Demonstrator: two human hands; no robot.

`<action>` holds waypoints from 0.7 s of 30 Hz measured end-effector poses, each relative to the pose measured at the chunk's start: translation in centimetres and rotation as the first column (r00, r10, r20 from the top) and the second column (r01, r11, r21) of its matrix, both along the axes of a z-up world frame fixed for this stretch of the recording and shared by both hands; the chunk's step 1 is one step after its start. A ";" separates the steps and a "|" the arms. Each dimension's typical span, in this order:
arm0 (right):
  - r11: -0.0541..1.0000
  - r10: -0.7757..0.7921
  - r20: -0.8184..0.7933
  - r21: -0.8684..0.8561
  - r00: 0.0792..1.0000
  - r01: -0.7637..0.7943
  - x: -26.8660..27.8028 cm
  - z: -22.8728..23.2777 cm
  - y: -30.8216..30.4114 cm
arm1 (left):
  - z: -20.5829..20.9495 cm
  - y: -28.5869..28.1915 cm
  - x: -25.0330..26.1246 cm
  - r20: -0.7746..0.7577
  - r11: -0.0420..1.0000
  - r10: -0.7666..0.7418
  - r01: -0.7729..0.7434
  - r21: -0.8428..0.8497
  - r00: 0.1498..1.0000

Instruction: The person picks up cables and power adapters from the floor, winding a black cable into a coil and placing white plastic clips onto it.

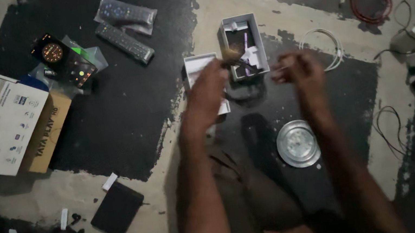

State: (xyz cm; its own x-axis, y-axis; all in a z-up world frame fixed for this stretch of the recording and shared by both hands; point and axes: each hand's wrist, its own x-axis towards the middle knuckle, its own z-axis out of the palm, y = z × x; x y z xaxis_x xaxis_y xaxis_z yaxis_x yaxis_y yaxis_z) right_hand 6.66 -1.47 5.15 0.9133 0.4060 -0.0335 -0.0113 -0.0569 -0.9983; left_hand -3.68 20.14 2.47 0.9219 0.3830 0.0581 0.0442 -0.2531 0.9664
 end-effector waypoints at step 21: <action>0.509 0.848 0.351 -0.749 0.398 -0.424 0.0 -10.5 13.3 | -1.5 7.3 -1.4 -0.120 0.921 0.363 -0.336 0.197 0.924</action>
State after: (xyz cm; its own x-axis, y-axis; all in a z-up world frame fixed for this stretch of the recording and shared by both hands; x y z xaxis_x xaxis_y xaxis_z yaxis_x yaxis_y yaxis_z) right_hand 6.67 11.87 -5.36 0.2183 0.9759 -0.0026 0.8317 -0.1875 -0.5225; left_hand -5.05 27.47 0.94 0.7341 0.6787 0.0218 0.3016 -0.3546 0.8850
